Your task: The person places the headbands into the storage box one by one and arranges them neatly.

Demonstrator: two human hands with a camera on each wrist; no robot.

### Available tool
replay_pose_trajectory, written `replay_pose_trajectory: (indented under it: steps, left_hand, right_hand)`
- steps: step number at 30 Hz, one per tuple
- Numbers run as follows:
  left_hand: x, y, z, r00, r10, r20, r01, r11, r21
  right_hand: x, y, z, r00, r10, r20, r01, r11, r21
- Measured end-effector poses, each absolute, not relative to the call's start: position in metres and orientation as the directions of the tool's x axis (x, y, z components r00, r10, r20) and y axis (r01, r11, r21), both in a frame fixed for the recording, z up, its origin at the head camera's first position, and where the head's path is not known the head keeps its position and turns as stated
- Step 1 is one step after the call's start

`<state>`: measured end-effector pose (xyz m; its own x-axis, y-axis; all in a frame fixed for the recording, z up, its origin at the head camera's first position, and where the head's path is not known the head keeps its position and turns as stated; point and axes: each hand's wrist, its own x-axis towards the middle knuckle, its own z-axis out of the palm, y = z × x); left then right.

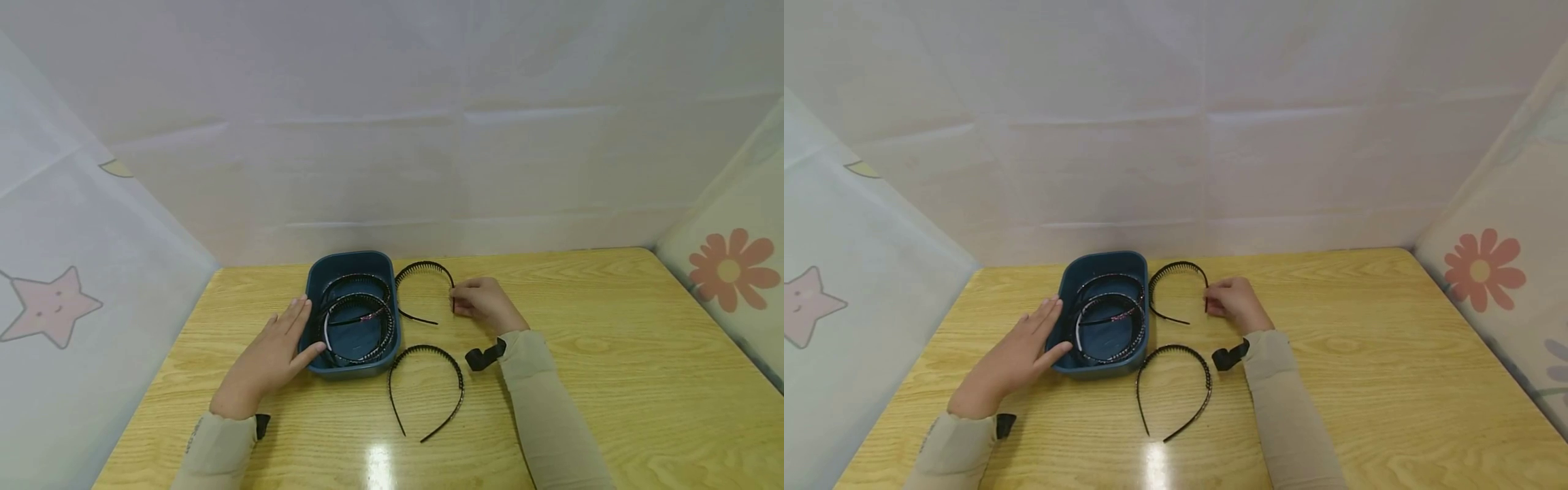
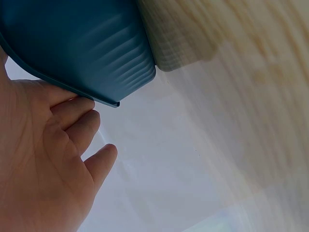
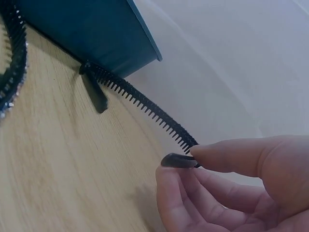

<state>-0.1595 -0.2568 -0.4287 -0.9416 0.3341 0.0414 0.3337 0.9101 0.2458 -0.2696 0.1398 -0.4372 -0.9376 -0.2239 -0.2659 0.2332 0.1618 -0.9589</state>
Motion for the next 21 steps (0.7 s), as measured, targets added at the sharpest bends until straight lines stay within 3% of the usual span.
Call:
replay_pose_trajectory:
  steps: [21]
  left_hand:
    - [-0.163, -0.257, -0.430, -0.940, 0.339, 0.051, 0.341, 0.910, 0.237]
  right_hand:
    - [-0.269, 0.146, -0.421, -0.964, -0.120, -0.239, 0.231, 0.077, -0.970]
